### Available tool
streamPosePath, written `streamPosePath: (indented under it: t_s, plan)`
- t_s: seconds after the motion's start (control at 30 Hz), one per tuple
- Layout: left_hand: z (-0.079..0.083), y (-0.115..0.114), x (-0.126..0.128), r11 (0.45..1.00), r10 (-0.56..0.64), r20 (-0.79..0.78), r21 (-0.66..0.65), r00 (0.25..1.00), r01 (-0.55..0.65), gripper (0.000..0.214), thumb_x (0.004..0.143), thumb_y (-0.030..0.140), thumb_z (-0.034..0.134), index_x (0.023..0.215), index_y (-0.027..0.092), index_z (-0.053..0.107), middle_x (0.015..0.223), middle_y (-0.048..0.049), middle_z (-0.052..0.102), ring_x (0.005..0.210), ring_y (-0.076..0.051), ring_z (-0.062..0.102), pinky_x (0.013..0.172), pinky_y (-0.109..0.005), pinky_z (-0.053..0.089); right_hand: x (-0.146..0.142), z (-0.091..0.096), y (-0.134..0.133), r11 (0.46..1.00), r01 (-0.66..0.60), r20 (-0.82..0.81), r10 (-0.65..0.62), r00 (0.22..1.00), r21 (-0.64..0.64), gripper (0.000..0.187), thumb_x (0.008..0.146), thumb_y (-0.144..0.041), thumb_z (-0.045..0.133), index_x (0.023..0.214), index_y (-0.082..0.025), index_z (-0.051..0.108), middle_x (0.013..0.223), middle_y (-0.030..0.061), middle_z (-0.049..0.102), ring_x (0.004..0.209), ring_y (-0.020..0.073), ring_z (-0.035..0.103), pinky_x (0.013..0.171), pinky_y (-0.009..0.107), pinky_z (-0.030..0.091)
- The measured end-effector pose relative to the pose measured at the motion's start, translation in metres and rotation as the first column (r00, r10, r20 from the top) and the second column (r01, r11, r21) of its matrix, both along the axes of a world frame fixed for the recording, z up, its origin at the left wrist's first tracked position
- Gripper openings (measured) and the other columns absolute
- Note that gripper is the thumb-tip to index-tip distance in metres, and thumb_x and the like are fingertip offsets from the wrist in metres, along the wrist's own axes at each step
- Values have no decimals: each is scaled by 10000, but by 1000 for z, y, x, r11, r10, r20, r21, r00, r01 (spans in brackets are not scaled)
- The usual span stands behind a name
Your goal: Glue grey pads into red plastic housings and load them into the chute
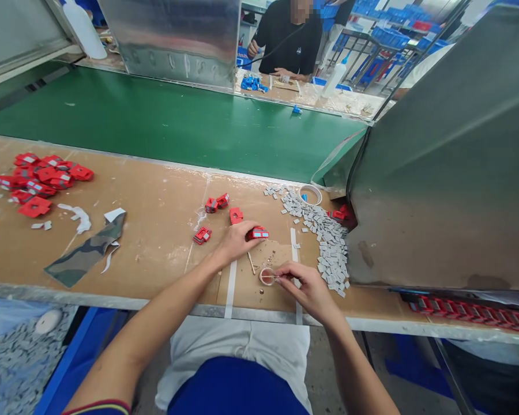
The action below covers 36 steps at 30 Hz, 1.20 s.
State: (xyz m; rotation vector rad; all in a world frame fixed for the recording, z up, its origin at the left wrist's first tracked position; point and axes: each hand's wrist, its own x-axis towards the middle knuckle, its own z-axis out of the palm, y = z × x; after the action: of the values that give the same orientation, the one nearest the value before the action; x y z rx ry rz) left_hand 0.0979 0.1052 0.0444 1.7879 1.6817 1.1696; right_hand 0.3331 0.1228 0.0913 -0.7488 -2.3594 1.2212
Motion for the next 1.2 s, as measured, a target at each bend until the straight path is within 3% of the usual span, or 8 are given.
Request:
streamPosePath:
  t_s: [0.17, 0.33, 0.5, 0.73, 0.83, 1.0, 1.07, 1.2]
  plan:
    - [3, 1, -2, 999, 35, 85, -12, 996, -34, 190, 846, 306, 694, 976, 168, 686, 907, -46, 745, 787, -181, 680, 715, -270, 510, -5, -7, -1, 996, 80, -115, -83, 990, -26, 132, 934, -279, 616, 850, -201, 681, 834, 60, 721, 767, 176, 666, 699, 278, 506]
    - [1, 2, -2, 1000, 12, 102, 0, 995, -12, 202, 831, 260, 704, 1014, 173, 700, 965, -51, 757, 836, -187, 692, 762, -281, 529, -6, -18, -2, 965, 178, -173, -212, 962, -193, 197, 894, -382, 675, 807, -205, 666, 887, 94, 755, 849, 221, 716, 747, 330, 561]
    - [1, 1, -2, 1000, 7, 120, -12, 993, -6, 230, 828, 258, 703, 1044, 179, 701, 985, -44, 764, 830, -176, 699, 754, -262, 538, 2, -21, -1, 886, 190, -157, -278, 948, -422, 290, 865, -486, 694, 828, -201, 655, 869, 90, 759, 761, 199, 711, 693, 315, 583]
    - [0, 2, -4, 1000, -15, 84, 6, 996, 14, 244, 816, 206, 701, 1058, 178, 695, 1005, -51, 764, 852, -179, 706, 774, -268, 542, 12, -28, 6, 773, 224, -166, -390, 906, -593, 341, 826, -503, 736, 780, -194, 600, 821, 70, 740, 663, 160, 661, 648, 296, 561]
    - [0, 2, -5, 1000, -24, 79, 1, 997, 24, 246, 814, 196, 702, 1058, 177, 694, 988, -51, 765, 841, -177, 707, 771, -269, 544, 4, -10, 21, 799, 206, -204, -378, 903, -565, 321, 826, -477, 746, 772, -193, 606, 806, 63, 737, 659, 154, 659, 649, 293, 562]
    - [2, 2, -4, 999, 32, 73, -22, 997, -30, 283, 804, 233, 724, 1080, 175, 694, 1004, -67, 770, 857, -198, 717, 797, -304, 557, -31, 26, 55, 885, 290, -296, -405, 865, -364, 311, 813, -481, 757, 792, -200, 626, 806, 69, 739, 689, 170, 679, 672, 312, 581]
    - [2, 1, -4, 999, 31, 79, -14, 996, -30, 278, 800, 222, 728, 1073, 173, 700, 1007, -71, 771, 871, -202, 718, 805, -303, 555, -45, 27, 61, 898, 321, -329, -413, 849, -301, 305, 822, -478, 747, 802, -200, 624, 802, 71, 736, 704, 173, 685, 683, 313, 583]
    - [0, 2, -4, 999, 19, 75, -28, 997, -16, 201, 812, 201, 710, 1011, 182, 711, 944, -52, 767, 824, -189, 710, 754, -277, 544, -60, 8, 61, 911, 352, -296, -404, 865, -214, 281, 865, -464, 701, 824, -196, 624, 826, 81, 734, 738, 184, 698, 692, 316, 583]
